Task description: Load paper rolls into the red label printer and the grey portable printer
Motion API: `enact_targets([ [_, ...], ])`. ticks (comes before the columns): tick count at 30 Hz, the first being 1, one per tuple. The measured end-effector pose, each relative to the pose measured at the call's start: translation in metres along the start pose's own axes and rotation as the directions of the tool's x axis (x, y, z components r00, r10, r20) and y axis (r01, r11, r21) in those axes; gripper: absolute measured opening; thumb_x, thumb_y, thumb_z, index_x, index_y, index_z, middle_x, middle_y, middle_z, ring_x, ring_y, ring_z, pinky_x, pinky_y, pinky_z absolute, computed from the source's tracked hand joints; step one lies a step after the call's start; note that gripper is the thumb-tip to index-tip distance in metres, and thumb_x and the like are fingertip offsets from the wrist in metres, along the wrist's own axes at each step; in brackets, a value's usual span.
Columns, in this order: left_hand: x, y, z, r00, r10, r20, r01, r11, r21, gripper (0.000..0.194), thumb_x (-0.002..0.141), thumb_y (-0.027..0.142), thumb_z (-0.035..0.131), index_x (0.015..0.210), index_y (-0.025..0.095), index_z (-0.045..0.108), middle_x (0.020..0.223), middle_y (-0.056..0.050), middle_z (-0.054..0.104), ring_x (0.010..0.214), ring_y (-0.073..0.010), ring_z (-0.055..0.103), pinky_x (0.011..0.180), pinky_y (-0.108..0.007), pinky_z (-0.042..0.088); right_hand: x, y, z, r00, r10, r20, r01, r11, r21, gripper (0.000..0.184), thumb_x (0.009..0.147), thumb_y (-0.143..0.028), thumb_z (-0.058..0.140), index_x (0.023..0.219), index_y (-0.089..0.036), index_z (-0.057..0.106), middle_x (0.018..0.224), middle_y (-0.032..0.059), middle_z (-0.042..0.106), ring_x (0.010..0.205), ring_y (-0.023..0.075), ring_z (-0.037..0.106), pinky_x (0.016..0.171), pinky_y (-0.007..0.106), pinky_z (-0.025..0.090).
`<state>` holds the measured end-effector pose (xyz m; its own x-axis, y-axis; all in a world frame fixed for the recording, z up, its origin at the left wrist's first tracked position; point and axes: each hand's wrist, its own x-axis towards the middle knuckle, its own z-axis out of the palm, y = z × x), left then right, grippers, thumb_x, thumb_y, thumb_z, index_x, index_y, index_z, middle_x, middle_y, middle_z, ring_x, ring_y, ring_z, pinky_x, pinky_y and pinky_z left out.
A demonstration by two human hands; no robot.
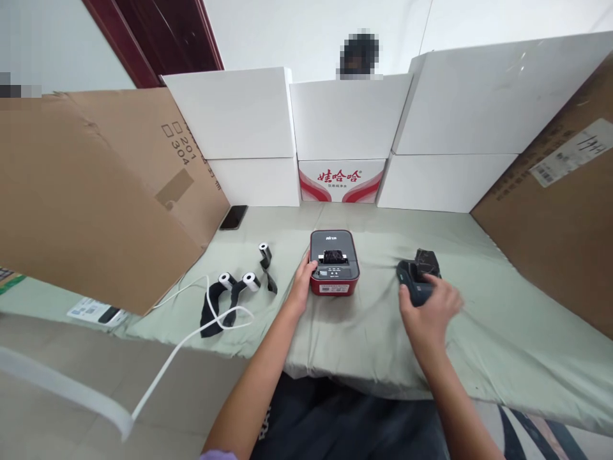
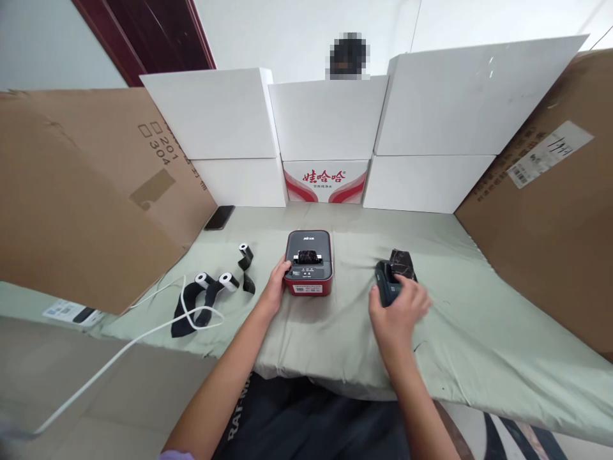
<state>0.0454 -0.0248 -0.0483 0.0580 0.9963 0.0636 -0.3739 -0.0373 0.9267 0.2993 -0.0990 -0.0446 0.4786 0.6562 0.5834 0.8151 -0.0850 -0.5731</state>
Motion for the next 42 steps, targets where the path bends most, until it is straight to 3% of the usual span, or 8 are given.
enact_targets([
  [3,0.0,-0.002,0.0,1.0,0.005,-0.015,-0.005,1.0,-0.005,0.058,0.092,0.04,0.059,0.147,0.025,0.053,0.148,-0.003,0.059,0.147,-0.0267,0.043,0.124,-0.041,0.03,0.01,0.032,-0.001,0.978,0.202,0.05,-0.183,0.95,-0.252,0.091,0.07,-0.058,0.07,0.142,-0.009,0.042,0.138,0.0298,0.048,0.127,0.049,0.045,0.102,0.065,0.035],
  [6,0.001,-0.003,0.0,0.999,0.004,-0.035,-0.003,1.0,0.003,0.057,0.091,0.039,0.059,0.145,0.025,0.055,0.147,-0.003,0.06,0.145,-0.0273,0.046,0.123,-0.042,0.032,0.023,0.048,0.004,0.938,0.242,0.248,-0.179,0.951,-0.252,0.108,0.066,-0.059,0.072,0.149,-0.005,0.03,0.133,0.0304,0.052,0.121,0.0469,0.051,0.099,0.06,0.041],
  [10,0.001,-0.003,0.0,0.999,0.0,-0.05,0.001,1.0,0.023,0.056,0.09,0.04,0.059,0.143,0.023,0.058,0.146,-0.004,0.061,0.144,-0.0287,0.047,0.122,-0.043,0.033,0.047,0.042,0.022,0.944,0.167,0.284,-0.125,0.979,-0.159,0.107,0.065,-0.056,0.072,0.149,-0.004,0.032,0.132,0.0282,0.054,0.123,0.0433,0.051,0.105,0.054,0.041],
  [17,0.001,0.0,0.002,0.999,0.039,-0.026,-0.039,0.999,0.024,0.054,0.091,0.038,0.055,0.142,0.022,0.058,0.15,-0.004,0.057,0.147,-0.0276,0.043,0.125,-0.041,0.029,0.106,0.007,0.074,0.91,0.355,0.214,-0.299,0.92,-0.254,0.097,0.065,-0.051,0.075,0.143,-0.006,0.038,0.133,0.0302,0.054,0.125,0.0447,0.053,0.105,0.055,0.039],
  [23,0.004,-0.002,-0.003,0.999,-0.002,-0.033,0.001,1.0,-0.024,0.055,0.085,0.033,0.058,0.139,0.022,0.061,0.148,-0.002,0.059,0.145,-0.0266,0.045,0.123,-0.039,0.032,0.111,0.003,0.096,0.887,0.41,0.215,-0.334,0.888,-0.315,0.105,0.068,-0.051,0.076,0.15,-0.005,0.029,0.137,0.0333,0.052,0.126,0.0468,0.052,0.105,0.059,0.037],
  [29,0.009,-0.001,-0.005,0.984,-0.114,-0.139,0.114,0.993,-0.008,0.056,0.078,0.028,0.058,0.133,0.023,0.063,0.138,-0.004,0.067,0.133,-0.0289,0.056,0.113,-0.041,0.042,0.084,-0.02,0.083,0.982,0.155,0.111,-0.132,0.973,-0.191,0.095,0.08,-0.048,0.064,0.155,-0.007,0.024,0.155,0.0304,0.034,0.138,0.0484,0.034,0.109,0.065,0.028],
  [36,0.014,0.004,-0.004,0.975,-0.165,-0.147,0.164,0.986,-0.017,0.061,0.072,0.025,0.058,0.133,0.021,0.064,0.139,-0.005,0.065,0.133,-0.0307,0.056,0.114,-0.043,0.041,0.066,-0.067,0.067,0.93,-0.289,0.226,0.227,0.937,0.266,0.025,0.09,-0.034,0.048,0.1,-0.02,0.066,0.108,0.0132,0.068,0.109,0.029,0.059,0.098,0.044,0.043],
  [42,0.013,-0.003,-0.006,0.987,-0.109,-0.119,0.11,0.994,0.005,0.06,0.077,0.029,0.059,0.137,0.021,0.061,0.141,-0.006,0.064,0.136,-0.0312,0.053,0.116,-0.045,0.039,0.065,-0.087,0.062,0.933,-0.282,0.222,0.165,0.888,0.43,0.02,0.09,-0.03,0.05,0.088,-0.02,0.067,0.089,0.0087,0.071,0.086,0.0226,0.064,0.081,0.035,0.049],
])
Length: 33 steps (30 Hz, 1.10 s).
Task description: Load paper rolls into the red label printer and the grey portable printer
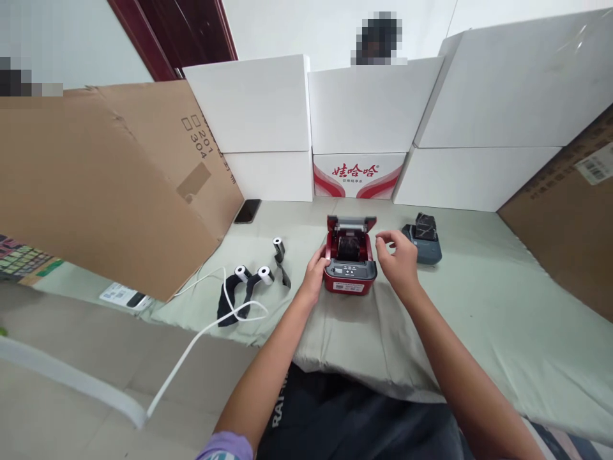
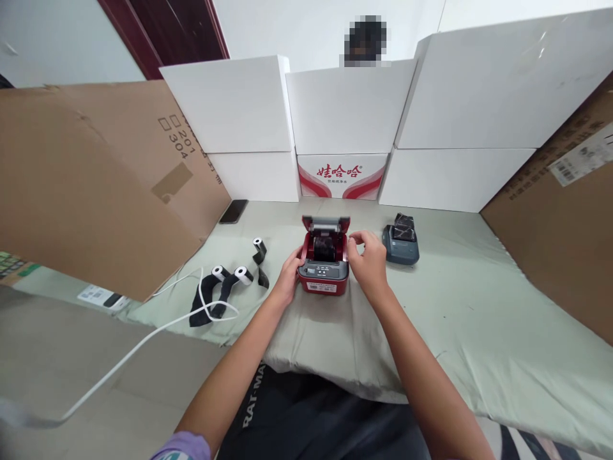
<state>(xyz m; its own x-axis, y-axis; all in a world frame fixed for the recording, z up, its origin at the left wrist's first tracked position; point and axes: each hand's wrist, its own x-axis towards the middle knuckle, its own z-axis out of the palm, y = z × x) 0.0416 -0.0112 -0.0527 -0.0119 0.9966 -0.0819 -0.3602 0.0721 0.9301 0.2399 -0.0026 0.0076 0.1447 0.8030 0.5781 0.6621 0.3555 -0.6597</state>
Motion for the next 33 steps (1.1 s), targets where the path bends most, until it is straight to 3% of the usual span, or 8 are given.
enact_targets([
  [5,0.0,-0.008,-0.001,0.998,0.068,0.007,-0.068,0.997,-0.023,0.058,0.081,0.034,0.062,0.137,0.02,0.062,0.144,-0.007,0.062,0.139,-0.0308,0.051,0.118,-0.045,0.037,0.009,0.003,0.004,0.987,-0.02,0.158,0.027,0.999,-0.043,0.022,0.089,-0.025,0.051,0.089,-0.019,0.072,0.093,0.0083,0.076,0.086,0.0224,0.064,0.084,0.035,0.048],
  [9,-0.001,-0.012,-0.002,0.99,0.135,0.036,-0.133,0.99,-0.045,0.056,0.086,0.044,0.063,0.136,0.02,0.063,0.146,-0.008,0.06,0.142,-0.0298,0.048,0.122,-0.044,0.033,0.029,0.009,0.017,0.907,-0.019,0.421,0.121,0.969,-0.217,0.031,0.087,-0.016,0.048,0.099,-0.017,0.078,0.099,0.0103,0.078,0.098,0.0266,0.062,0.091,0.038,0.046],
  [12,0.001,-0.014,-0.004,0.992,0.123,0.029,-0.121,0.991,-0.058,0.058,0.086,0.049,0.065,0.135,0.02,0.064,0.148,-0.009,0.059,0.145,-0.0297,0.045,0.124,-0.044,0.03,0.039,0.006,0.024,0.86,0.017,0.51,0.158,0.941,-0.299,0.037,0.084,-0.012,0.049,0.104,-0.018,0.08,0.097,0.0112,0.078,0.104,0.0293,0.06,0.093,0.04,0.045],
  [17,0.003,-0.014,-0.005,0.994,0.112,0.014,-0.111,0.992,-0.062,0.056,0.084,0.051,0.068,0.132,0.021,0.067,0.147,-0.007,0.06,0.146,-0.0304,0.044,0.123,-0.045,0.032,0.041,-0.001,0.019,0.767,-0.163,0.62,0.161,0.985,0.06,0.043,0.075,-0.004,0.044,0.085,-0.021,0.082,0.097,0.0055,0.079,0.096,0.0226,0.067,0.094,0.037,0.049],
  [20,0.003,-0.014,-0.006,0.992,0.12,0.029,-0.119,0.992,-0.05,0.057,0.085,0.051,0.067,0.133,0.021,0.066,0.148,-0.007,0.059,0.146,-0.0301,0.044,0.124,-0.045,0.031,0.044,0.0,0.018,0.687,-0.201,0.699,0.142,0.98,0.143,0.045,0.076,-0.004,0.044,0.093,-0.021,0.082,0.101,0.0049,0.079,0.095,0.0209,0.071,0.091,0.034,0.052],
  [25,0.003,-0.015,-0.007,0.989,0.139,0.042,-0.138,0.99,-0.029,0.056,0.087,0.049,0.064,0.136,0.021,0.064,0.15,-0.006,0.057,0.147,-0.0282,0.043,0.125,-0.043,0.029,0.053,-0.004,0.028,0.606,-0.177,0.776,0.359,0.931,-0.067,0.045,0.078,-0.006,0.057,0.112,-0.024,0.078,0.117,0.0097,0.076,0.112,0.0294,0.065,0.097,0.041,0.049],
  [29,0.005,-0.016,-0.009,0.993,0.117,0.027,-0.117,0.993,-0.02,0.057,0.086,0.05,0.066,0.135,0.021,0.065,0.149,-0.006,0.058,0.147,-0.029,0.043,0.125,-0.044,0.03,0.056,-0.017,0.041,0.583,0.026,0.812,0.453,0.819,-0.351,0.034,0.072,-0.004,0.062,0.098,-0.018,0.08,0.101,0.019,0.076,0.107,0.0379,0.063,0.09,0.047,0.046],
  [33,0.005,-0.016,-0.009,0.995,0.101,0.003,-0.101,0.995,-0.025,0.058,0.084,0.05,0.069,0.133,0.021,0.066,0.15,-0.007,0.057,0.148,-0.0301,0.042,0.125,-0.046,0.031,0.058,-0.027,0.05,0.577,0.092,0.811,0.459,0.785,-0.415,0.019,0.07,-0.007,0.067,0.08,-0.019,0.079,0.088,0.0183,0.073,0.106,0.0383,0.06,0.095,0.05,0.041],
])
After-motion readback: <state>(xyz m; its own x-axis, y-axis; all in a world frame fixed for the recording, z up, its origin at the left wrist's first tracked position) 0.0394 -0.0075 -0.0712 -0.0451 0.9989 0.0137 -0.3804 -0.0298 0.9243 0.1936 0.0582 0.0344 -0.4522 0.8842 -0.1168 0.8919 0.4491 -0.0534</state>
